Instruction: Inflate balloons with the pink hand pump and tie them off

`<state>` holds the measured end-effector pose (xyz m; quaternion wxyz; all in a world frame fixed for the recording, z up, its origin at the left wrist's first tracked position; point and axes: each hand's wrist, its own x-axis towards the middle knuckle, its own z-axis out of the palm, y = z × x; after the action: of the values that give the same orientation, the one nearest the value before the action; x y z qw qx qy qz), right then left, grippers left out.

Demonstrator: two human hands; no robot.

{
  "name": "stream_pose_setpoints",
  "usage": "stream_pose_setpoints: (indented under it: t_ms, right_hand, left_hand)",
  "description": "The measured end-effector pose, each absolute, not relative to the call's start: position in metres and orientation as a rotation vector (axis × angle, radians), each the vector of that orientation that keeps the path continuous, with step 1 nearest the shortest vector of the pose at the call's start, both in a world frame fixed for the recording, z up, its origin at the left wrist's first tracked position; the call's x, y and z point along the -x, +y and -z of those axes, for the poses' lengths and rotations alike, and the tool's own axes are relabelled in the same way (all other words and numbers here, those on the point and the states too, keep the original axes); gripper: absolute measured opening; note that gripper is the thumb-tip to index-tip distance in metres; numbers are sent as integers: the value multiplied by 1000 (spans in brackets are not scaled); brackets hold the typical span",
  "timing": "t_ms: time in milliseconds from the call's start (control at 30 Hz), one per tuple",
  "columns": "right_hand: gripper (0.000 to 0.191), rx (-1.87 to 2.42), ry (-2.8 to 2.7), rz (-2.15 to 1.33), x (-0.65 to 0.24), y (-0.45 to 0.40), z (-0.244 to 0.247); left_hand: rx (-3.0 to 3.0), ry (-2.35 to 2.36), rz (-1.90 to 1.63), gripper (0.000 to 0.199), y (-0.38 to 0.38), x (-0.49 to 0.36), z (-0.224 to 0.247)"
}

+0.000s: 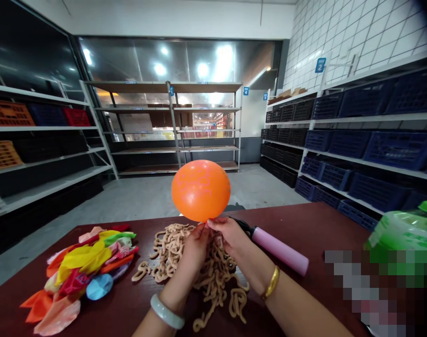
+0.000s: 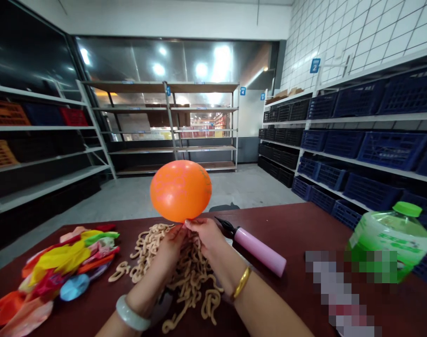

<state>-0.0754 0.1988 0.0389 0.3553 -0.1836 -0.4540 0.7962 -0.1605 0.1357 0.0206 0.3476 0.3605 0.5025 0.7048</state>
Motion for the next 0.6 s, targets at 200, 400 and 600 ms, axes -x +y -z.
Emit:
stream_pose_setpoints:
  t_ms: [200, 400, 600]
  right_hand:
    - [38, 599, -1173, -1846, 84, 215, -32]
    - [28, 904, -1334, -1607, 101, 281, -47]
    - [35, 1112, -1516, -1311, 138, 337, -69]
  left_hand:
    - [-880, 1386, -1760, 44, 132, 165, -28]
    - [-774, 1333, -1770, 53, 135, 169, -25]
    - [-797, 1317, -1775, 54, 137, 172, -20]
